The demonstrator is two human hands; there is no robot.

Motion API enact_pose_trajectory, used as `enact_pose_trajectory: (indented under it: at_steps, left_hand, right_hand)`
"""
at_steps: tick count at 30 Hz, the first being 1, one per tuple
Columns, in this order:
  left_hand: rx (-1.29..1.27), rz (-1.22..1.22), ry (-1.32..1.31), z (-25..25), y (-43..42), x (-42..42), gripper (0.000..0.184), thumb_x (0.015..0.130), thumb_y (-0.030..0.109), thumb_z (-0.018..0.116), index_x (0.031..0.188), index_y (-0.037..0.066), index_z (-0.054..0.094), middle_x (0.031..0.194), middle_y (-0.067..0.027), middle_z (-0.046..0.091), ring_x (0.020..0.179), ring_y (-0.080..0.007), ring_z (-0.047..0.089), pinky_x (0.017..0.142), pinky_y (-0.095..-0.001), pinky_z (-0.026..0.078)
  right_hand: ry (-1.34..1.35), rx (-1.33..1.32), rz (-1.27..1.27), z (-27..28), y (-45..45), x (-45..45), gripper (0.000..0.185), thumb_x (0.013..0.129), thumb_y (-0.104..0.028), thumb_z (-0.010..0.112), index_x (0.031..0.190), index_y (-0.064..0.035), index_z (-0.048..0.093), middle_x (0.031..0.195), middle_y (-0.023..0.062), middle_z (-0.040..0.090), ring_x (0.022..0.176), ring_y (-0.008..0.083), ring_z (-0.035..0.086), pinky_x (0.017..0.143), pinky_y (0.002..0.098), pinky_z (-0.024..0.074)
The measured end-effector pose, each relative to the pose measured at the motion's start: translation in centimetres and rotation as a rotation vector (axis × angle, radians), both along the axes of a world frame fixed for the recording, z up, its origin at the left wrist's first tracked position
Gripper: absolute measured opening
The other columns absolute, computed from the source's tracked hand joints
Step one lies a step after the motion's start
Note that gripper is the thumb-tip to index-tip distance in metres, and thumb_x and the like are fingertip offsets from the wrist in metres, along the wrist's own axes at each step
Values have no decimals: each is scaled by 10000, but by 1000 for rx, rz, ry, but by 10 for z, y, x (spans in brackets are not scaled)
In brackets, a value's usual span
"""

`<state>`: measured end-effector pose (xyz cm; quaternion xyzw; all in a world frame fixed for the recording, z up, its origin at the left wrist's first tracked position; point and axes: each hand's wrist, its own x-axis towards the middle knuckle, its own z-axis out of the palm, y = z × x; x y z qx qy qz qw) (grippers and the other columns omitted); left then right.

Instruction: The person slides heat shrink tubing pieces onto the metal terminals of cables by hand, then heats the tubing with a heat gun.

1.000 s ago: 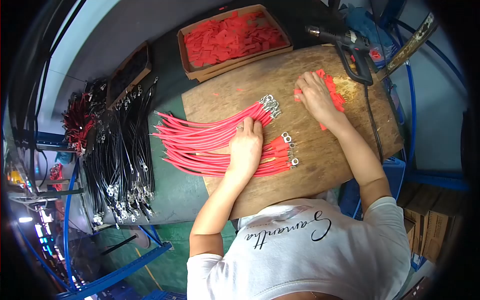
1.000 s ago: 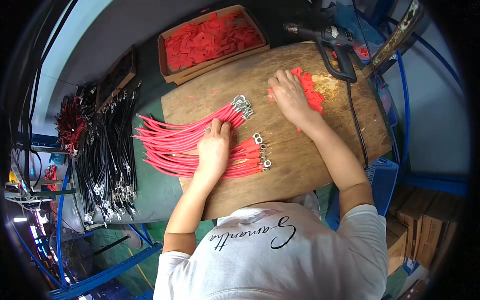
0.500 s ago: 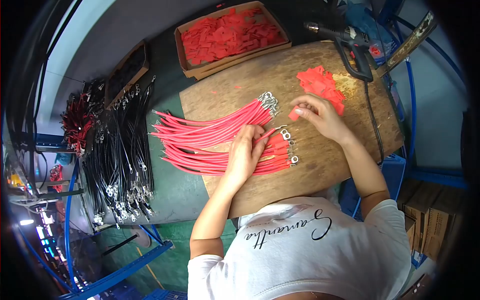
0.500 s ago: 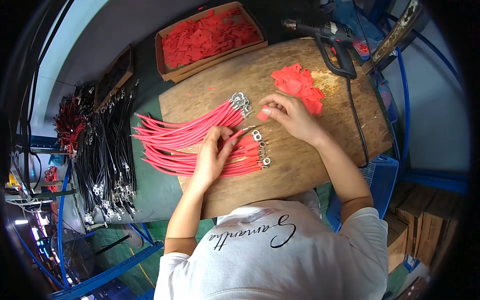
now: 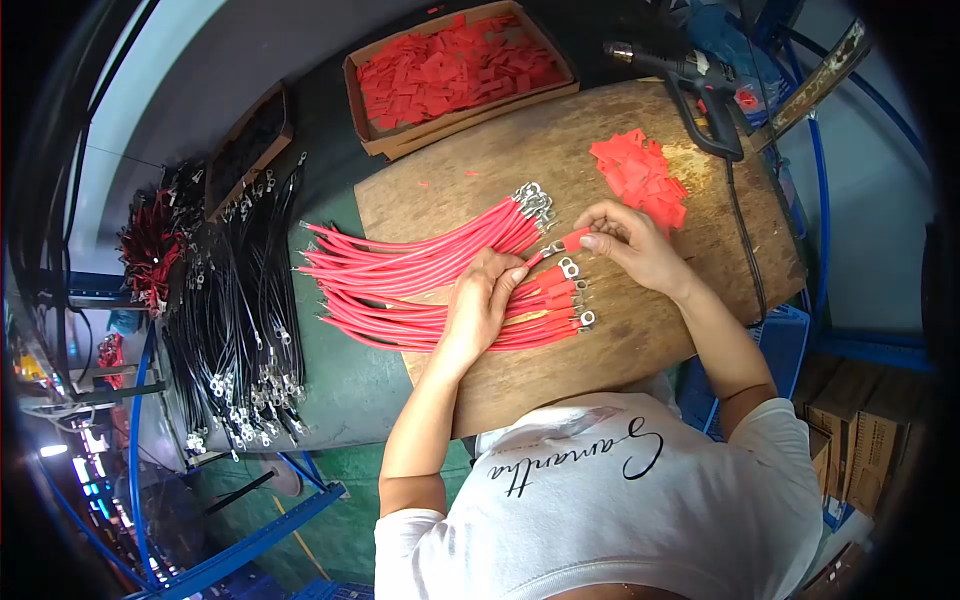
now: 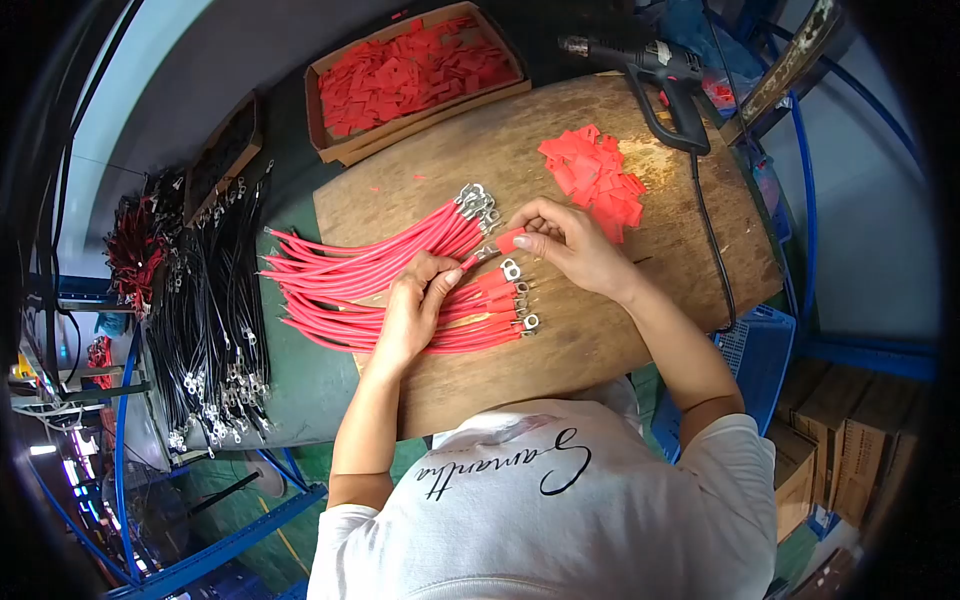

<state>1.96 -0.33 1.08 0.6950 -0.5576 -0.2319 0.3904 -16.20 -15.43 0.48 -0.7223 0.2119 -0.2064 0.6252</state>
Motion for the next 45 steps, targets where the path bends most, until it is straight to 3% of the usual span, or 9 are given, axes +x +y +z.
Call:
enact_pose_trajectory:
  at_steps: [8,10,16,27,30,32,36,38,45]
  left_hand:
    - [42,-25,70,3,1,1,156,874,119,572,953,-2,632,855,-173,592,834,-317,587,747,-373,449]
    - [34,-28,87,5,1,-1,160,873,117,573,963,-1,631,861,-172,595,841,-315,587,751,-372,449]
    - [27,-44,103,6,3,1,169,868,111,580,983,-3,627,868,-163,600,840,-307,587,750,-364,448]
    - [37,-20,111,7,4,-7,132,849,102,600,930,5,637,845,-147,586,818,-307,572,732,-369,440]
    - [-90,-8,-312,4,4,-14,125,809,100,639,896,11,634,824,-148,574,812,-319,538,713,-385,435]
    - [-87,2,-367,0,4,-16,125,812,105,638,898,14,634,829,-143,579,795,-321,549,701,-390,443]
    - [-72,20,-373,3,6,-16,96,825,125,620,875,43,623,852,-109,589,705,-323,578,652,-420,466]
    - [-63,23,-392,2,5,-14,99,822,121,627,883,43,625,835,-113,588,704,-328,586,636,-423,469]
    - [55,62,-785,-15,-15,-12,104,810,135,609,866,59,568,825,-99,528,701,-284,596,580,-393,491]
  right_hand:
    - [-27,-3,19,2,11,11,168,892,-92,583,1036,-6,568,911,29,599,809,76,554,701,230,456]
    - [69,-305,81,10,13,14,172,870,-70,588,1030,-5,590,950,70,619,847,144,594,727,263,470]
    - [-34,-495,142,3,16,18,239,839,-52,602,1074,-11,602,1004,123,627,925,253,615,781,324,488]
    - [-34,-499,142,3,14,14,244,840,-78,611,1075,-13,605,995,111,618,917,240,613,773,320,488]
    - [46,-432,91,11,7,7,228,845,-97,610,1057,-12,611,948,100,604,861,232,607,747,308,483]
    - [120,-485,-37,10,-8,1,193,842,-118,619,999,-5,615,885,101,574,767,239,584,714,300,470]
    - [295,-631,-237,5,-36,-12,184,837,-134,624,961,1,608,900,118,567,806,268,577,737,320,464]
    - [346,-956,-423,-4,-45,-17,204,818,-132,641,967,-1,593,889,132,552,863,295,561,768,352,454]
    - [419,-1014,-471,-9,-48,-20,200,784,-80,660,940,-8,557,861,128,534,907,305,547,783,389,435]
